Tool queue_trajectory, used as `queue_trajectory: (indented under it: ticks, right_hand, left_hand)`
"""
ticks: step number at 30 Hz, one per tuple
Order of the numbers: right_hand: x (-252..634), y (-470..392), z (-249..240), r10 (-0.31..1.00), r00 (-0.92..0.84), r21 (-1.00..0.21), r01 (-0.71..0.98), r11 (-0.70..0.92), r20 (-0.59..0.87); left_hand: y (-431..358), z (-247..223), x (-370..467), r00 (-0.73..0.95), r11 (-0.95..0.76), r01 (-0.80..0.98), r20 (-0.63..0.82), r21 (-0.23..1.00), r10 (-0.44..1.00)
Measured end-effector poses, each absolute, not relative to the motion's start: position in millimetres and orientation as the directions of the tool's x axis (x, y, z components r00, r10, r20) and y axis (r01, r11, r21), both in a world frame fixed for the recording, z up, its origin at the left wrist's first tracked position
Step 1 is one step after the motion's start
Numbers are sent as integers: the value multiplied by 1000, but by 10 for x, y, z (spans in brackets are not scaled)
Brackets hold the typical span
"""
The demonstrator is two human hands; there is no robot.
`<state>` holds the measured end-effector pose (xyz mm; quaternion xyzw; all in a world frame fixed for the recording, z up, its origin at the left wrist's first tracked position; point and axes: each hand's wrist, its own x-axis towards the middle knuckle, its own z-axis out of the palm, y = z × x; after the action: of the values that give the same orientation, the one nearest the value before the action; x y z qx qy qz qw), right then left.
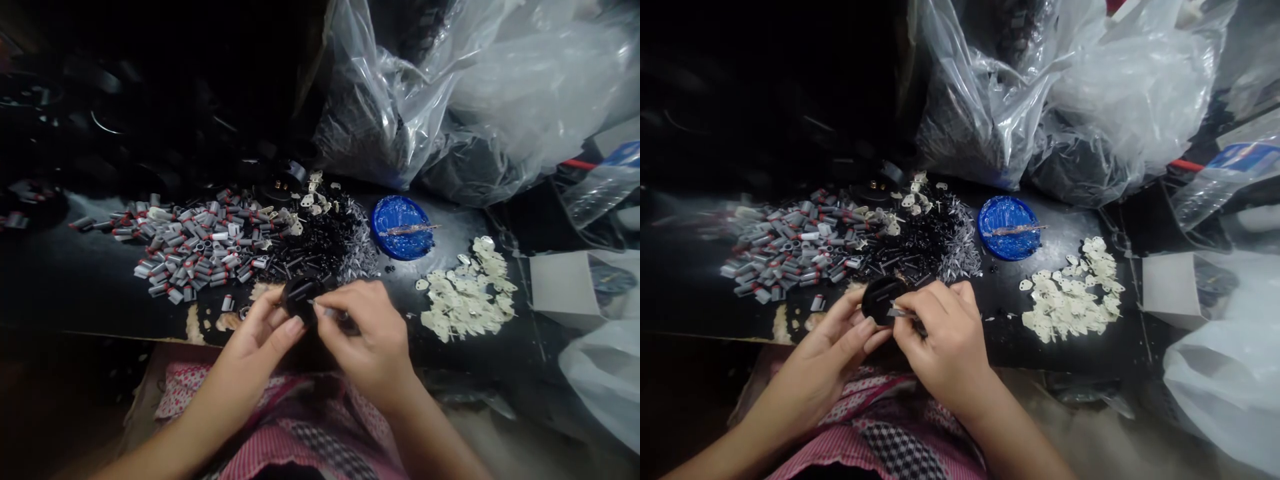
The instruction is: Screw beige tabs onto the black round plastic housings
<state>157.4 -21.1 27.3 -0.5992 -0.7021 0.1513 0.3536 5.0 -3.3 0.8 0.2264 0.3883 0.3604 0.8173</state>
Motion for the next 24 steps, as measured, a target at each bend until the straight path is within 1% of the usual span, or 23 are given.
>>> queue_trajectory:
  ticks: [4,6,10,14,15,17,19,20,21,22,23,24]
  right_hand:
    - [1569,-227,245,935,-84,-569,773,279,344]
    - [1574,-233,258,942,-125,-532,799,282,311]
    - [1574,-230,291,959,-188,-485,832,270,211]
    - [1551,-223,325,974,-163,-471,854,220,159]
    - [1563,-231,338,978,-157,-478,854,205,140]
    - [1648,-290,371,984,-138,-530,830,175,108]
    - [1837,-431,395,993,-50,-593,799,102,103]
    - [1972,-531,395,993,44,-603,797,32,110]
    - [2127,-643,381,973,193,-580,810,-87,124]
    - [2291,-757,353,933,346,-534,811,-240,105]
    - [2451,-864,313,882,463,-473,800,-370,93]
    - [2591,-957,263,847,525,-419,789,-450,79]
  left_hand:
    - [-46,-12,79,442,609,-430,-432,667,786]
    - [-49,-5,73,430,602,-400,-438,692,789]
    - [-11,32,32,397,592,-260,-474,763,786]
    - [47,52,15,426,632,-195,-516,750,743]
    - [55,50,21,418,648,-186,-537,739,733]
    - [59,43,39,388,683,-164,-590,712,709]
    - [53,40,56,369,706,-162,-621,689,691]
    - [49,39,62,365,709,-173,-624,684,691]
    - [46,38,65,358,707,-192,-622,681,696]
    - [44,35,67,351,705,-212,-621,677,701]
    - [46,30,68,347,705,-224,-621,673,703]
    - [49,24,69,352,711,-225,-625,666,697]
